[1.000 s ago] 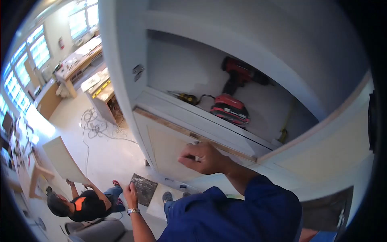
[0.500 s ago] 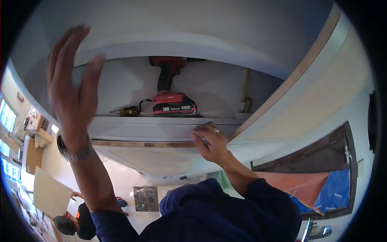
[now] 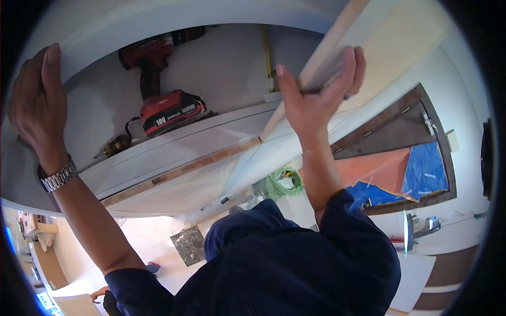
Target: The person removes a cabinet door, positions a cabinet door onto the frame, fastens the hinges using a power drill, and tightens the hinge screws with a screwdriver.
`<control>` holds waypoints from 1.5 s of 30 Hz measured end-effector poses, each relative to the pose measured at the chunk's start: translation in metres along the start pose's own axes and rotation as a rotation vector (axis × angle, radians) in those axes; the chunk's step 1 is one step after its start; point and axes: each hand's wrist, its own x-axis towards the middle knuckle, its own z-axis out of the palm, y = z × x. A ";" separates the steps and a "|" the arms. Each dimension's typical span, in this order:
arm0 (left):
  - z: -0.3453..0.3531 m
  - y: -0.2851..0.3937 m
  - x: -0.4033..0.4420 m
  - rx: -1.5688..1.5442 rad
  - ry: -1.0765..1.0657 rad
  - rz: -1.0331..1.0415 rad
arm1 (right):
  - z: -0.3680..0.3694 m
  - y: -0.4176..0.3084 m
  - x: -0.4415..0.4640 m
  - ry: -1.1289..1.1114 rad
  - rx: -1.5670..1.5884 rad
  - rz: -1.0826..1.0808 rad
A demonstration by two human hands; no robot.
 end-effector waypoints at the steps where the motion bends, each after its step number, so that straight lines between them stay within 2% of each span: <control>1: 0.001 0.000 -0.001 0.003 -0.001 0.006 | 0.003 -0.001 -0.003 -0.001 -0.041 0.019; 3: 0.000 0.001 -0.003 0.015 -0.020 -0.013 | 0.004 0.001 -0.004 -0.013 -0.027 0.040; 6: -0.001 0.013 0.000 0.137 -0.106 -0.181 | 0.004 0.001 -0.003 -0.005 -0.037 0.050; 7: 0.001 0.016 0.002 0.088 -0.103 -0.192 | 0.003 0.000 -0.004 -0.004 -0.045 0.058; 11: 0.000 0.016 -0.003 -0.039 -0.082 -0.218 | -0.005 0.001 -0.009 0.040 -0.061 0.065; 15: -0.001 0.021 -0.001 -0.009 -0.087 -0.222 | 0.002 0.001 -0.009 0.048 -0.017 0.137; 19: -0.003 0.021 0.000 0.079 -0.150 -0.228 | -0.001 0.001 -0.008 0.091 0.009 0.124; 21: -0.002 0.019 -0.002 0.028 -0.129 -0.254 | -0.004 0.000 -0.008 0.117 0.042 0.125; 27: -0.001 0.010 -0.007 -0.078 -0.154 -0.339 | -0.012 0.004 -0.017 0.006 0.150 0.129; 31: 0.004 -0.004 -0.012 -0.055 -0.108 -0.312 | -0.014 0.009 -0.019 0.044 0.151 0.102; 34: 0.003 -0.013 -0.014 -0.163 -0.232 -0.561 | -0.016 0.014 -0.019 0.092 0.183 0.082; 37: 0.007 -0.012 -0.013 -0.144 -0.202 -0.630 | -0.019 0.017 -0.023 0.056 0.244 0.086; 40: 0.013 -0.025 -0.017 -0.076 -0.192 -0.640 | -0.017 0.018 -0.022 0.128 0.253 0.099; 43: 0.000 0.010 0.002 0.001 -0.174 -0.574 | -0.018 0.017 -0.022 0.118 0.204 0.103; 45: 0.007 0.002 -0.006 -0.045 -0.094 -0.539 | -0.017 0.017 -0.022 0.061 0.232 0.107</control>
